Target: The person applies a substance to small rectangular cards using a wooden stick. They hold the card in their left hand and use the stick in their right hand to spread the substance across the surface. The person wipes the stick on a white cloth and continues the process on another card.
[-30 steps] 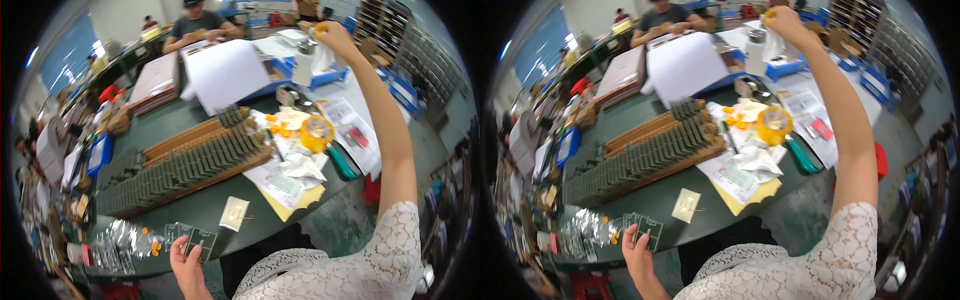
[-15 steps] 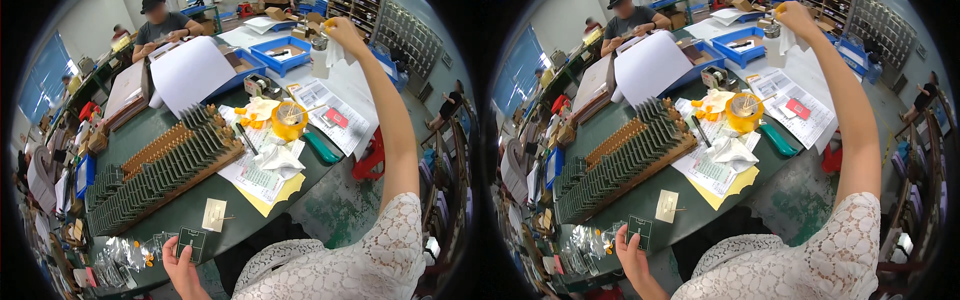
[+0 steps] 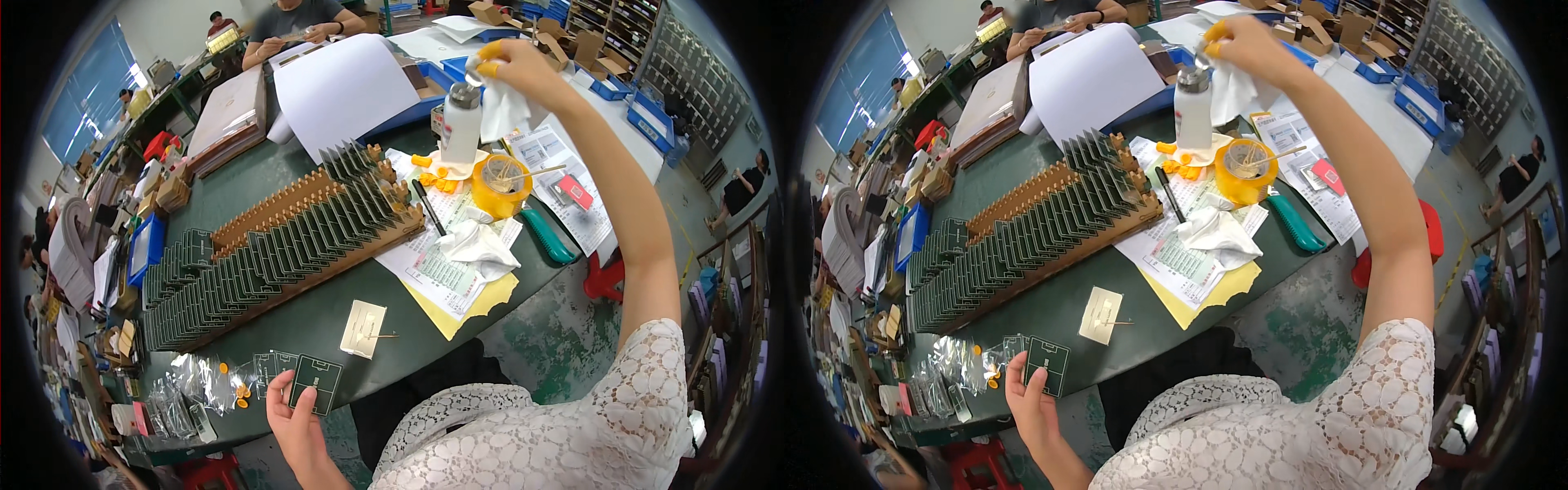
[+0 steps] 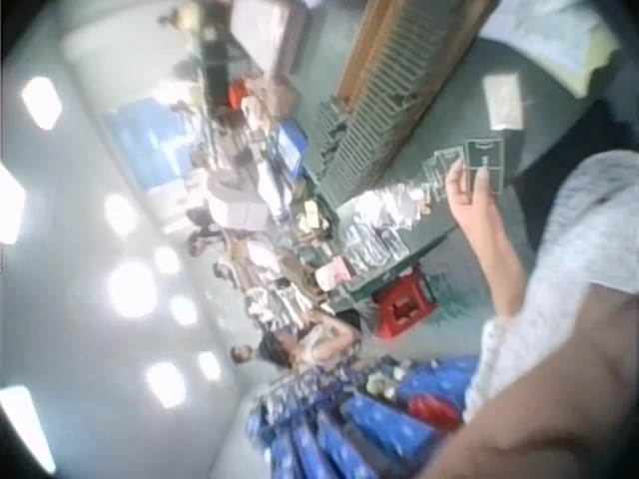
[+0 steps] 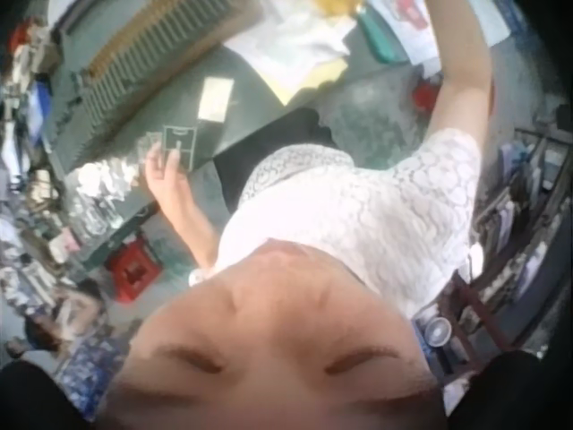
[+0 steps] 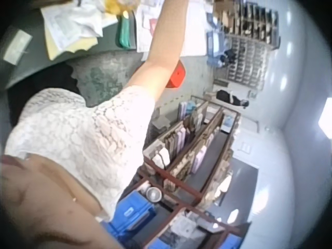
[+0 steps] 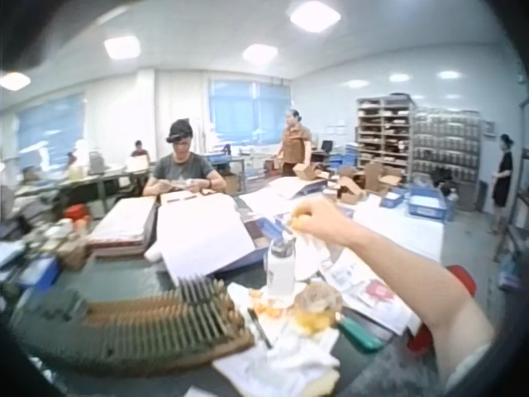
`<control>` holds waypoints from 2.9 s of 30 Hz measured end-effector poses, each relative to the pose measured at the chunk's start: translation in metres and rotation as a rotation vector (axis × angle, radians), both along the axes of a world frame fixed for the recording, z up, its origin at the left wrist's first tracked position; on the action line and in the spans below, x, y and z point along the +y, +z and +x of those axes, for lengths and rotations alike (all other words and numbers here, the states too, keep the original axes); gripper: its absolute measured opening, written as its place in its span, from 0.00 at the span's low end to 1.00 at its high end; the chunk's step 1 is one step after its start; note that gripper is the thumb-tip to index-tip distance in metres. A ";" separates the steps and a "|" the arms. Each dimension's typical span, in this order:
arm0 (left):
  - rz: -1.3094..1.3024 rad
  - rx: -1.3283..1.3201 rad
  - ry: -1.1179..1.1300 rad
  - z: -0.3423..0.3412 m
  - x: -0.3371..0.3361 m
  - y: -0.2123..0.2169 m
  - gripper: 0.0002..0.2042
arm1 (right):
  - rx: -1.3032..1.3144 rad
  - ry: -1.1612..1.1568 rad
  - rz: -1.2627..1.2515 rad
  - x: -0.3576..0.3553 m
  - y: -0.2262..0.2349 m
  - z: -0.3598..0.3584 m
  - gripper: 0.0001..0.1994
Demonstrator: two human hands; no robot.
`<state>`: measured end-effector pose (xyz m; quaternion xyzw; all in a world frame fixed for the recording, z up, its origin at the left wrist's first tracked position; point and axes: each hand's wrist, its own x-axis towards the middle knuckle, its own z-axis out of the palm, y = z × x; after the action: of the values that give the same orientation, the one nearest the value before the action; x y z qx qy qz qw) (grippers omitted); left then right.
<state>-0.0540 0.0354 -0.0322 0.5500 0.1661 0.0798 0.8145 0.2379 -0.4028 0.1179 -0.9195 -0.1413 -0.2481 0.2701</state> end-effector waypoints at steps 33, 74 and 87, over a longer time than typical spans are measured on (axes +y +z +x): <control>-0.029 0.037 0.021 0.003 0.004 -0.004 0.21 | 0.269 -0.057 -0.033 0.043 -0.070 -0.002 0.13; -0.116 0.094 -0.103 0.003 -0.007 0.021 0.22 | -0.051 -0.220 -0.768 0.080 -0.095 -0.066 0.15; -0.199 0.105 -0.171 0.007 -0.014 0.028 0.20 | 0.771 0.440 0.536 0.154 -0.083 -0.152 0.10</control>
<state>-0.0473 0.0215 -0.0040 0.4819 0.1680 -0.0356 0.8592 0.0859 -0.2483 0.0348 -0.7912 -0.1529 0.1439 0.5743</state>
